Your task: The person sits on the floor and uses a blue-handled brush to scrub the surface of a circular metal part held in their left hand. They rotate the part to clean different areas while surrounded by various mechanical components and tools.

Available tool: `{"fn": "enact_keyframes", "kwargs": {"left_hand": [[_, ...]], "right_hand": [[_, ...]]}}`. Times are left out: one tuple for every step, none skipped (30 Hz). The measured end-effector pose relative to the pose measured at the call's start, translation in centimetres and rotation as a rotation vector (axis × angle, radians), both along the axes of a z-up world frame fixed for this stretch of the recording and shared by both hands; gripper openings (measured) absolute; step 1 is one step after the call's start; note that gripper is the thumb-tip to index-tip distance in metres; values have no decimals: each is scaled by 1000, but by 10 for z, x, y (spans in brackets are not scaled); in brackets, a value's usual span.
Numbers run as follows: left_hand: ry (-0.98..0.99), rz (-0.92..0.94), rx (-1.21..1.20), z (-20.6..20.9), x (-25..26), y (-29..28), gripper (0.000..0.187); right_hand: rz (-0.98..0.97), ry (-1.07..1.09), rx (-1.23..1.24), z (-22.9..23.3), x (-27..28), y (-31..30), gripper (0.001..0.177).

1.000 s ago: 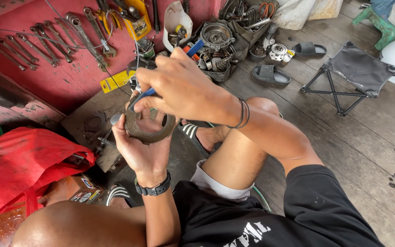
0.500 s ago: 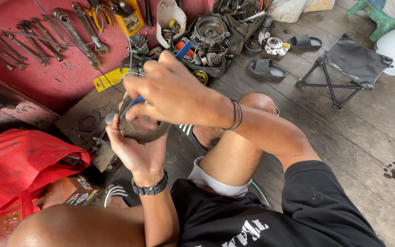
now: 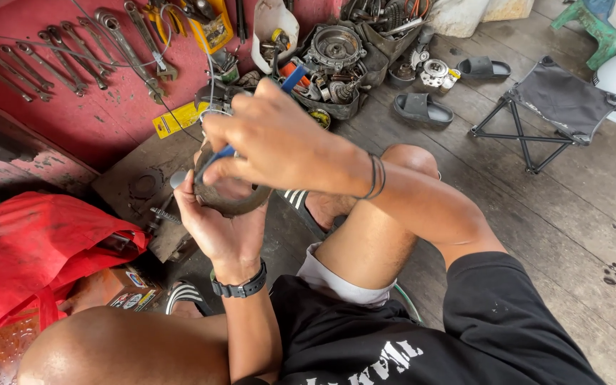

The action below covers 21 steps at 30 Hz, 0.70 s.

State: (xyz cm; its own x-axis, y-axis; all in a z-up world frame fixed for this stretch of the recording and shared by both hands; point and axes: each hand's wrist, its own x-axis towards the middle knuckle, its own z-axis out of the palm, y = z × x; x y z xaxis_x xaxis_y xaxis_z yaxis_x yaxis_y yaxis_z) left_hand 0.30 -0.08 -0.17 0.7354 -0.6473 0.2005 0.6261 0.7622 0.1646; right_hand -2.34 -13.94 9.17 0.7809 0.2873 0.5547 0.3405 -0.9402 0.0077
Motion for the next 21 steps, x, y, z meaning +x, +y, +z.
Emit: {"fn": "enact_keyframes", "kwargs": {"left_hand": [[-1,2,-1,0,0,-1,30],[-5,-2,-1,-1,0,-1,34],[-8,-5,-3,-1,0,-3,40],[-9,-2,-7,0,-1,-3,40],[-13,9,-6,0,-1,-2,34],[-16,20,-4,0,-1,-2,31],[-14,23,-2,-1,-1,-2,31],[-3,31,-1,-2,0,-1,30],[8,35,1,-3,1,-1,30],[9,35,4,-3,1,-1,30],[6,29,30,-2,1,-2,38],[3,23,56,-1,1,-3,48],[2,24,54,-2,2,-4,48],[-10,45,40,-3,2,-5,46],[-23,63,28,-4,3,-6,43],[-23,62,28,-2,2,-5,43],[-10,43,17,0,0,-4,37],[3,24,6,2,-1,-2,32],[3,20,10,1,-1,-2,32],[-34,23,-14,1,-1,-2,36],[-74,29,-43,1,0,-3,41]], "right_hand": [[2,-1,-1,2,0,-4,39],[-3,10,43,5,0,-7,40],[-8,22,83,7,-1,-12,41],[-5,21,79,6,-2,-8,41],[-8,44,40,4,-3,-4,41],[-10,66,0,2,-3,-1,42],[-8,68,2,2,-3,-1,42],[9,63,14,2,-3,-1,41],[23,58,27,2,-3,-1,41],[22,59,30,4,-3,-5,41],[-10,62,65,7,-1,-11,39],[-42,64,100,11,0,-16,38],[-41,64,97,10,0,-14,38],[-30,67,79,10,-1,-13,39],[-22,71,63,8,-1,-12,39],[-23,70,62,6,-2,-7,39],[28,103,85,3,-4,-1,38],[78,136,108,1,-6,5,37],[75,135,112,3,-4,1,37],[52,100,105,5,-3,-2,37],[31,63,93,8,0,-6,36]]}}
